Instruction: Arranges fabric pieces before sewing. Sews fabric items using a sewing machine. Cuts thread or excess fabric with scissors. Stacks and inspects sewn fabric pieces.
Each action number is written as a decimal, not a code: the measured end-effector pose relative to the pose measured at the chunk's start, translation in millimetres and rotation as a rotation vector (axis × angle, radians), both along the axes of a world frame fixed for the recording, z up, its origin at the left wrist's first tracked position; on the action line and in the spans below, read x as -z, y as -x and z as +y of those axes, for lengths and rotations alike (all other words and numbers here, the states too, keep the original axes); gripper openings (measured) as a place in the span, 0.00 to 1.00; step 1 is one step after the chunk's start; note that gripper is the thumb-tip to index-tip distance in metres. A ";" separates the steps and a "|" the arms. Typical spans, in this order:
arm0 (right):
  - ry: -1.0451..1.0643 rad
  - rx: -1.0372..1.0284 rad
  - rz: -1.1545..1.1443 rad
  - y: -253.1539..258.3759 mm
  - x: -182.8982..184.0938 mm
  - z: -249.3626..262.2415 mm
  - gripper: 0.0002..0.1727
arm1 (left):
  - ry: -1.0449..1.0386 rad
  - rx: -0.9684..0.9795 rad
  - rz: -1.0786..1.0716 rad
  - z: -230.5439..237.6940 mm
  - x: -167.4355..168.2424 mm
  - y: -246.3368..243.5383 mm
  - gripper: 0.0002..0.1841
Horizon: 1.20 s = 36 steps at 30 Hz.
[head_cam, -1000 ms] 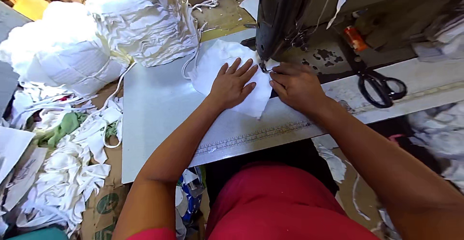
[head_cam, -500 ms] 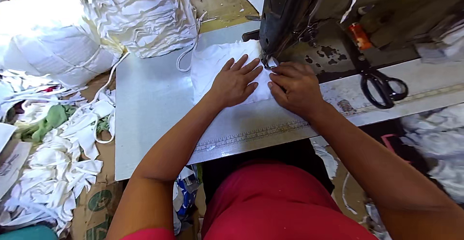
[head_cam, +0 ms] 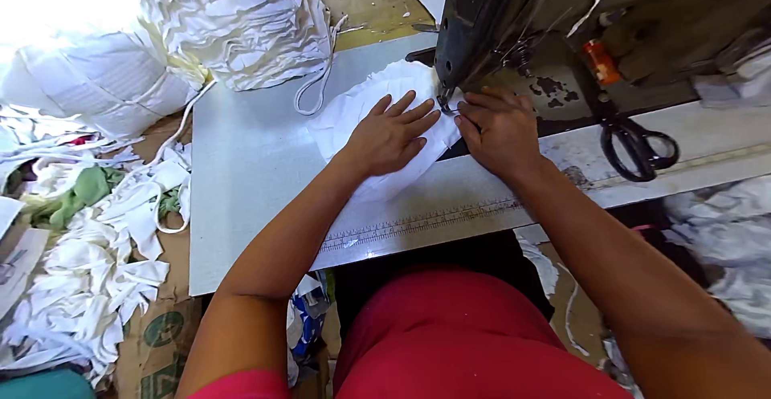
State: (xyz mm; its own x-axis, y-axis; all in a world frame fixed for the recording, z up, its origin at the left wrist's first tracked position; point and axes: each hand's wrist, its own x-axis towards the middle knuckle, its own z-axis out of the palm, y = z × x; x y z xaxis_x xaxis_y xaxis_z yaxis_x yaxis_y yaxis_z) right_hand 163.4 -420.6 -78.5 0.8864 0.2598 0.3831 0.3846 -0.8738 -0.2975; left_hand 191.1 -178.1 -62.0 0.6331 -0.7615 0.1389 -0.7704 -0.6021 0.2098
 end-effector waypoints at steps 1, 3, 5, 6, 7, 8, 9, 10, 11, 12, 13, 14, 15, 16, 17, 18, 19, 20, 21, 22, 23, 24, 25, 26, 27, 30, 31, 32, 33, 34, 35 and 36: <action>-0.031 0.007 -0.038 0.7 1.0 0.1 0.21 | -0.007 -0.044 -0.001 -4.6 0.8 5.6 0.28; -0.112 -0.043 -0.190 5.0 2.5 1.1 0.18 | -0.033 -0.192 0.017 -20.1 -2.8 18.9 0.27; -0.178 -0.185 -0.235 13.4 0.8 4.8 0.16 | -0.093 -0.293 0.047 -31.6 -10.6 25.5 0.28; -0.170 -0.251 -0.190 17.6 0.1 6.6 0.17 | -0.117 -0.314 0.049 -33.8 -14.6 25.5 0.28; -0.148 -0.279 -0.138 20.3 -0.5 8.0 0.17 | -0.128 -0.320 0.042 -34.2 -18.0 23.7 0.28; -0.127 -0.276 -0.135 18.6 2.1 6.9 0.17 | -0.131 -0.320 0.030 -33.5 -20.1 20.8 0.27; -0.123 -0.260 -0.134 16.1 4.2 5.3 0.17 | -0.132 -0.315 0.016 -31.8 -21.3 17.8 0.26; -0.120 -0.241 -0.131 13.7 4.9 4.1 0.17 | -0.124 -0.308 -0.005 -29.1 -21.3 14.6 0.26; -0.119 -0.224 -0.136 11.6 4.9 3.3 0.17 | -0.115 -0.300 -0.023 -25.9 -21.5 11.3 0.25; -0.130 -0.216 -0.151 10.4 4.9 2.5 0.18 | -0.115 -0.293 -0.021 -22.5 -22.7 8.4 0.25; -0.159 -0.223 -0.172 10.7 4.7 1.9 0.17 | -0.111 -0.281 -0.016 -18.9 -24.0 6.2 0.24; -0.191 -0.250 -0.192 12.0 4.0 1.4 0.17 | -0.092 -0.258 -0.018 -15.1 -24.4 4.3 0.24; -0.209 -0.293 -0.197 13.5 3.4 0.9 0.16 | -0.049 -0.212 -0.028 -11.4 -23.3 2.5 0.24; -0.203 -0.331 -0.177 14.9 3.5 0.4 0.16 | 0.012 -0.138 -0.040 -7.7 -20.6 0.5 0.23; -0.187 -0.346 -0.148 15.8 4.1 0.4 0.16 | 0.068 -0.052 -0.036 -4.6 -17.4 -1.0 0.21; -0.176 -0.333 -0.129 15.7 4.4 0.1 0.16 | 0.102 0.016 -0.019 -2.8 -14.2 -2.1 0.21; -0.166 -0.305 -0.119 15.2 4.2 -0.3 0.16 | 0.099 0.040 -0.011 -2.5 -12.2 -2.0 0.21; -0.155 -0.270 -0.113 14.5 3.9 -0.4 0.17 | 0.075 0.025 -0.014 -3.5 -11.4 -1.2 0.21; -0.143 -0.237 -0.118 13.7 3.5 -0.2 0.17 | 0.054 -0.008 -0.029 -5.7 -10.8 -0.3 0.21; -0.143 -0.215 -0.133 13.0 3.2 -0.1 0.17 | 0.040 -0.050 -0.043 -8.8 -10.4 0.8 0.22; -0.155 -0.214 -0.157 12.6 3.0 -0.3 0.17 | 0.031 -0.093 -0.053 -12.2 -10.2 2.2 0.22; -0.175 -0.237 -0.172 13.1 2.4 -0.9 0.17 | 0.026 -0.133 -0.063 -15.4 -10.4 3.6 0.22; -0.188 -0.279 -0.175 13.9 2.0 -1.6 0.18 | 0.017 -0.172 -0.069 -18.5 -11.3 5.0 0.22; -0.178 -0.322 -0.165 14.8 2.2 -2.4 0.20 | -0.001 -0.207 -0.065 -21.5 -13.3 6.1 0.22; -0.151 -0.343 -0.150 15.1 2.8 -3.3 0.22 | -0.027 -0.240 -0.055 -24.3 -16.0 6.9 0.23; -0.066 -0.250 -0.109 11.0 1.6 -7.5 0.22 | -0.094 -0.304 -0.060 -28.8 -20.2 6.8 0.24; -0.049 -0.214 -0.089 7.8 0.2 -9.5 0.21 | -0.114 -0.316 -0.062 -29.6 -21.2 5.8 0.24; -0.041 -0.185 -0.067 4.3 -1.1 -10.9 0.21 | -0.135 -0.327 -0.056 -29.7 -22.7 4.5 0.24; -0.030 -0.163 -0.050 1.1 -2.0 -11.6 0.20 | -0.151 -0.338 -0.043 -29.2 -24.5 3.4 0.24; -0.017 -0.140 -0.039 -1.3 -3.3 -11.9 0.20 | -0.162 -0.346 -0.029 -28.3 -26.6 2.1 0.24; -0.009 -0.118 -0.032 -2.8 -4.6 -12.4 0.20 | -0.171 -0.352 -0.007 -27.1 -29.2 0.6 0.24; -0.006 -0.100 -0.040 -2.7 -5.7 -13.1 0.20 | -0.174 -0.351 0.018 -25.0 -31.5 -1.2 0.24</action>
